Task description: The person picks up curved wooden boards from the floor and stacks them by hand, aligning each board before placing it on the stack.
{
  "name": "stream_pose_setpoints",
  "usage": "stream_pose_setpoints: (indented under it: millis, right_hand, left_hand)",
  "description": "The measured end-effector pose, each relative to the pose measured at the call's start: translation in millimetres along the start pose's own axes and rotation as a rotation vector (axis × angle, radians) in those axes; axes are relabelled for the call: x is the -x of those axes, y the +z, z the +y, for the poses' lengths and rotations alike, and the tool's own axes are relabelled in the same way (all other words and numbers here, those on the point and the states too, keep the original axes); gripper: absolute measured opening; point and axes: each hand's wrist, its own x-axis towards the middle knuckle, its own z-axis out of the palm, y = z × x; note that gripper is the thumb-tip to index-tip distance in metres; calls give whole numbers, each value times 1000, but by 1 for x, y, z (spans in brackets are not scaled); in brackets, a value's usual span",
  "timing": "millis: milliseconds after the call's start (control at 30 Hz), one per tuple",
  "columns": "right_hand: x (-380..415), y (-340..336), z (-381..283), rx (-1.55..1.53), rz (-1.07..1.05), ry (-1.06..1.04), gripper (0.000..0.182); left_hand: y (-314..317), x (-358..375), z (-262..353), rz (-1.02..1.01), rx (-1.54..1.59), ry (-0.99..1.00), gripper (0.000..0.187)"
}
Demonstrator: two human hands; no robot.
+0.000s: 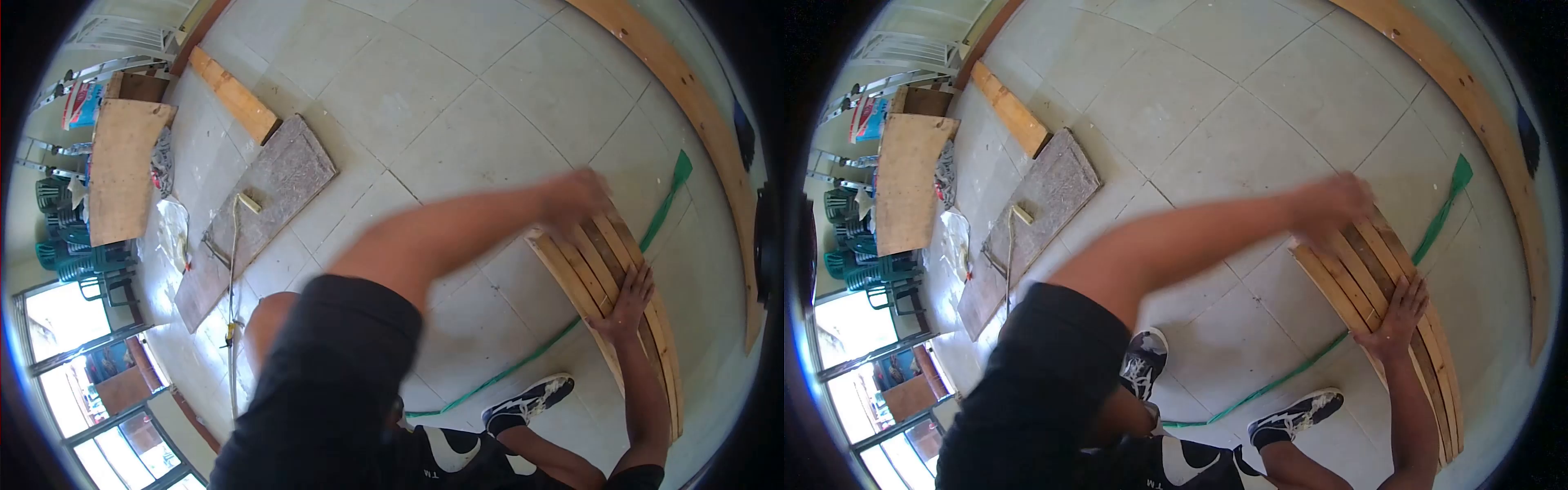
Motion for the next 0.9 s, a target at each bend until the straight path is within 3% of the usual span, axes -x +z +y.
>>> stream_pose_setpoints:
  millis: [67, 100, 167, 267, 300, 333, 367, 400, 500, 567, 667, 767, 900]
  right_hand:
    - [-3, -4, -5, 14, -26, 20, 139]
    - [-4, -4, -6, 27, -33, 18, 139]
    - [-6, -4, -7, 23, -11, -2, 138]
    - [-6, -1, -6, 33, -11, -16, 136]
    - [-9, 0, -5, 45, -14, -5, 136]
    - [-9, 1, -5, 53, -6, -21, 134]
    - [-8, 2, -4, 59, -5, -39, 133]
    - [-8, 3, -2, 65, -22, -31, 133]
    - [-10, 4, -5, 24, 15, -83, 130]
    - [-13, 1, -10, 5, 27, -83, 127]
    - [-14, 0, -8, 19, 17, -82, 127]
    - [-13, 2, -9, 10, 11, -73, 128]
    - [-13, 1, -7, 15, 18, -65, 129]
  left_hand:
    - [-53, 71, -61, -39, -155, -106, 54]
    - [-88, 113, -84, -116, -186, -280, 51]
    - [-144, 211, -127, -70, -399, -586, 46]
    - [-195, 364, -157, 427, -585, -1313, 50]
    - [-206, 407, -162, 495, -671, -1604, 53]
    - [-215, 468, -173, 317, -847, -1682, 59]
    - [-214, 536, -193, 308, -913, -1872, 69]
    - [-221, 523, -175, 429, -881, -2162, 82]
    - [-227, 591, -181, 345, -795, -2240, 94]
    - [-227, 615, -204, 343, -539, -2195, 99]
    - [-218, 581, -207, 455, -582, -2313, 101]
    - [-229, 528, -194, 392, -610, -2421, 98]
    - [-236, 547, -216, 405, -573, -2383, 97]
